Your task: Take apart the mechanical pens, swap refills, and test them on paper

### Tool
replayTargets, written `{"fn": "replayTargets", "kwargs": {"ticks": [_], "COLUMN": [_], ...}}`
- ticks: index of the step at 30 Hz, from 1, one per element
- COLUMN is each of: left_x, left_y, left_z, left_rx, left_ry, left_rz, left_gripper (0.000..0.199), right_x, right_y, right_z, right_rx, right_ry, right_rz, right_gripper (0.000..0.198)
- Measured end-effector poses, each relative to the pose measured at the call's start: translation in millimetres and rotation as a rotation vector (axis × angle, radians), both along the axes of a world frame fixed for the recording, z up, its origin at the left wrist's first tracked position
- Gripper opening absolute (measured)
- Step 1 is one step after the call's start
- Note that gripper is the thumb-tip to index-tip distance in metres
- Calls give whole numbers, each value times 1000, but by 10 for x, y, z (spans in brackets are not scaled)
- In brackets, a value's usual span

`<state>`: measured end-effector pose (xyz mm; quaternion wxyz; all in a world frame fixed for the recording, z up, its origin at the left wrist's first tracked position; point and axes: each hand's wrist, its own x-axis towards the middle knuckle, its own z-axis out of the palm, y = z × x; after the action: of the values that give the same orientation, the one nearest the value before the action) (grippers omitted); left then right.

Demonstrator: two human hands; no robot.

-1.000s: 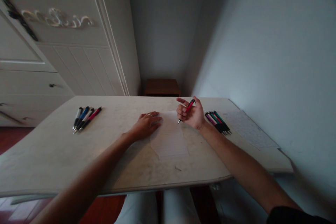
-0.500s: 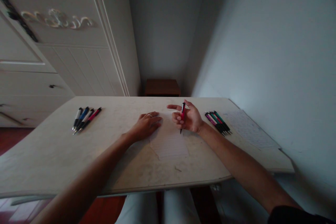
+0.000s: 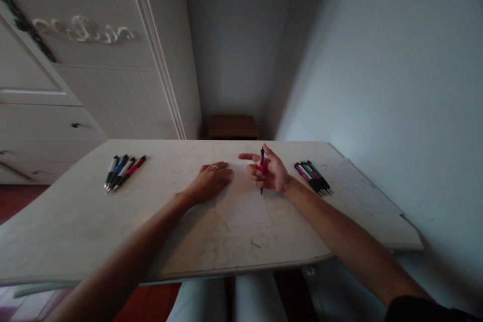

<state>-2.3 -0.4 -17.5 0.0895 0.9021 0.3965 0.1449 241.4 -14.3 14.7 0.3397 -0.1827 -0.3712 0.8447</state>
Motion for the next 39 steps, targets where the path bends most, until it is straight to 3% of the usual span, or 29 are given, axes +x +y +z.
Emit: {"fn": "replayTargets", "kwargs": {"ticks": [27, 39], "left_x": [-3, -7], "left_y": [0, 5], "left_z": [9, -11], "left_rx": [-14, -1], "left_ry": [-36, -5], "left_rz": [0, -5], "left_gripper": [39, 40], "right_x": [18, 14], "right_y": [-20, -5], "right_z": [-20, -11], "right_rx": [54, 32], "right_ry": [37, 106], "right_rz": [108, -75], "right_gripper": [65, 62]}}
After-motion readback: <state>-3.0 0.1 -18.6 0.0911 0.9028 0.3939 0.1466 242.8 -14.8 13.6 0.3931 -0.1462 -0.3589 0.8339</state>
